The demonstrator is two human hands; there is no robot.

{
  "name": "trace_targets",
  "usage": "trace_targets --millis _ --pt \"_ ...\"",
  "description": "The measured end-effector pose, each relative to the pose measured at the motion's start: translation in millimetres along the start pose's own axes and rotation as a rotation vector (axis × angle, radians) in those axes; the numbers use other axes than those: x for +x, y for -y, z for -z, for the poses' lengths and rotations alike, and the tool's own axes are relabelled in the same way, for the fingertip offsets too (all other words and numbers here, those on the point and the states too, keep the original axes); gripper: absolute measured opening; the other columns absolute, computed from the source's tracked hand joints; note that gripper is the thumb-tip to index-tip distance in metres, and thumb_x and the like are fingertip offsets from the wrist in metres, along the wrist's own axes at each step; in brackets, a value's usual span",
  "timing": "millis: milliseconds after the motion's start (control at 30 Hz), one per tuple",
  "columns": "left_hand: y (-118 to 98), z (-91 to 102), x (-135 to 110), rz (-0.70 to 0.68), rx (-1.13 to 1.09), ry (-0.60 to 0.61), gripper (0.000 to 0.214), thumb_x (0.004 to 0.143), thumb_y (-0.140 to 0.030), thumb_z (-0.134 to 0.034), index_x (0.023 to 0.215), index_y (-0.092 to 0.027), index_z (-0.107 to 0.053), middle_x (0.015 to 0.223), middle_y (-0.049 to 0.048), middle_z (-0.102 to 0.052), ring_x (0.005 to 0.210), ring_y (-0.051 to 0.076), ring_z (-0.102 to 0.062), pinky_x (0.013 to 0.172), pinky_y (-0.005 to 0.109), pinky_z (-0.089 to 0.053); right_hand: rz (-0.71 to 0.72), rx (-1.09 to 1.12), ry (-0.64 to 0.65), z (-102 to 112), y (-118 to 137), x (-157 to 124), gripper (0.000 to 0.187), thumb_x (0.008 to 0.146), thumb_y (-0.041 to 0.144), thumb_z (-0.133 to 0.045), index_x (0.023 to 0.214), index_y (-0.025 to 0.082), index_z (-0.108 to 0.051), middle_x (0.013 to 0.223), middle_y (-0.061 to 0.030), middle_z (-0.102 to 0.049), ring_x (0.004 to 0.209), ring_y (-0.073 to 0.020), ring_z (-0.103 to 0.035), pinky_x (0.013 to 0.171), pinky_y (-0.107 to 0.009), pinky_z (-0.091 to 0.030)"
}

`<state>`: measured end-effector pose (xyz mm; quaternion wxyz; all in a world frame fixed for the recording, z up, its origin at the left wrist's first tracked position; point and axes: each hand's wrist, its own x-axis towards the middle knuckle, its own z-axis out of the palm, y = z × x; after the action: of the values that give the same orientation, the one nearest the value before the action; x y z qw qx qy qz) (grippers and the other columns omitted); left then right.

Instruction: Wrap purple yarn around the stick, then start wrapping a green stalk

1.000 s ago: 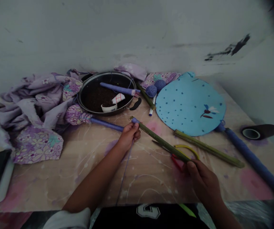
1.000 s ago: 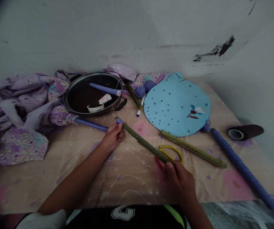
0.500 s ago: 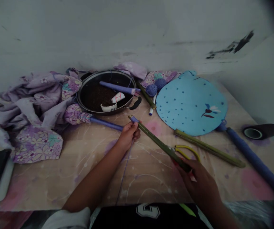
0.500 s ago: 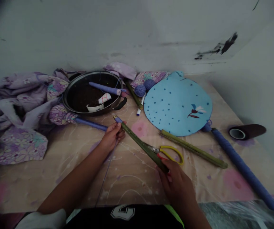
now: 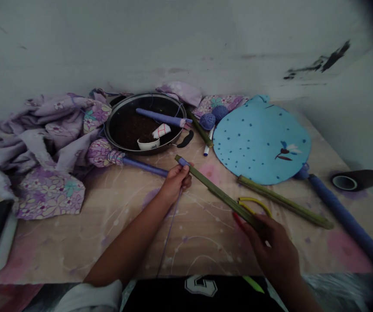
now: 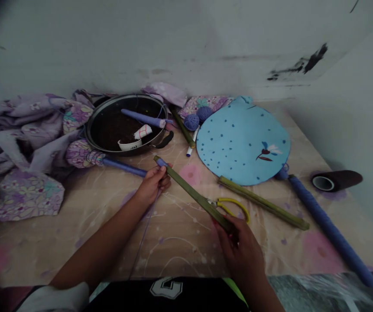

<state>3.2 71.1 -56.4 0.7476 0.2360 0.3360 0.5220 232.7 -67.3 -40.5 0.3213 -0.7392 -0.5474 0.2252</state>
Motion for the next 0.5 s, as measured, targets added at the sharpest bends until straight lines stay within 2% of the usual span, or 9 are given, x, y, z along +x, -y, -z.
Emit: trace_targets --millis 33,100,200,267,300,367,433,500 --pt "0.0 0.0 0.0 0.001 0.000 0.000 0.036 0.066 -0.035 -0.074 0.088 -0.011 -0.060 0.047 -0.0118 -0.027 0.036 0.000 -0.023 0.038 0.016 -0.016 -0.001 -0.046 0.000 0.5 0.8 -0.6 0.045 0.072 0.051 -0.061 0.102 0.018 -0.061 0.094 -0.0107 -0.066 0.065 -0.0192 -0.061 0.061 -0.033 -0.049" --pt "-0.1 0.2 0.1 0.004 0.002 0.001 0.036 0.065 -0.035 -0.075 0.087 -0.011 -0.060 0.047 -0.0118 -0.028 0.036 0.000 -0.023 0.038 0.016 -0.016 -0.086 -0.013 0.080 2.0 7.5 -1.5 0.041 0.076 0.055 -0.054 0.091 0.018 -0.063 0.075 -0.0067 -0.066 0.060 -0.0175 -0.059 0.058 -0.031 -0.046" --pt "-0.3 0.1 -0.2 0.012 0.009 0.004 0.038 0.064 -0.035 -0.076 0.087 -0.010 -0.059 0.047 -0.0113 -0.031 0.036 0.000 -0.024 0.037 0.016 -0.016 -0.405 0.257 0.311 3.7 20.7 -0.8 0.049 0.082 0.062 -0.039 0.067 0.018 -0.056 0.045 0.0009 -0.049 0.041 -0.0121 -0.047 0.043 -0.024 -0.037" --pt "-0.7 -0.4 -0.6 0.014 0.012 0.006 0.039 0.063 -0.034 -0.076 0.087 -0.010 -0.059 0.047 -0.0112 -0.031 0.035 0.000 -0.024 0.037 0.016 -0.016 -0.610 0.420 0.474 3.3 23.7 1.2 0.053 0.083 0.065 -0.034 0.064 0.018 -0.051 0.040 0.0039 -0.041 0.031 -0.0089 -0.036 0.034 -0.022 -0.026" --pt "-0.8 -0.8 -0.9 0.014 0.012 0.006 0.039 0.063 -0.034 -0.076 0.088 -0.010 -0.059 0.047 -0.0113 -0.031 0.035 0.000 -0.025 0.037 0.016 -0.016 -0.643 0.457 0.519 2.5 22.2 2.4 0.054 0.082 0.066 -0.034 0.069 0.017 -0.053 0.041 0.0042 -0.042 0.030 -0.0087 -0.035 0.033 -0.022 -0.024" --pt "-1.0 -1.2 -1.2 0.012 0.012 0.006 0.038 0.064 -0.034 -0.076 0.088 -0.010 -0.059 0.047 -0.0114 -0.031 0.035 0.000 -0.025 0.037 0.016 -0.016 -0.520 0.422 0.467 -0.2 14.4 4.5 0.052 0.082 0.064 -0.038 0.086 0.016 -0.058 0.054 0.0003 -0.054 0.039 -0.0115 -0.047 0.038 -0.023 -0.035" --pt "-1.0 -1.0 -1.1 0.010 0.012 0.006 0.038 0.065 -0.035 -0.075 0.088 -0.010 -0.059 0.047 -0.0116 -0.030 0.035 0.000 -0.025 0.038 0.016 -0.016 -0.249 0.265 0.287 -3.5 3.4 5.5 0.050 0.079 0.057 -0.049 0.105 0.016 -0.057 0.083 -0.0081 -0.065 0.064 -0.0173 -0.061 0.055 -0.029 -0.048" --pt "-0.8 -0.3 -0.5 0.007 0.011 0.005 0.037 0.065 -0.035 -0.075 0.088 -0.011 -0.059 0.047 -0.0117 -0.029 0.035 0.000 -0.024 0.038 0.016 -0.016 -0.013 0.093 0.165 -6.3 -6.1 5.0 0.050 0.073 0.051 -0.059 0.110 0.017 -0.055 0.104 -0.0127 -0.063 0.086 -0.0231 -0.062 0.071 -0.036 -0.050"
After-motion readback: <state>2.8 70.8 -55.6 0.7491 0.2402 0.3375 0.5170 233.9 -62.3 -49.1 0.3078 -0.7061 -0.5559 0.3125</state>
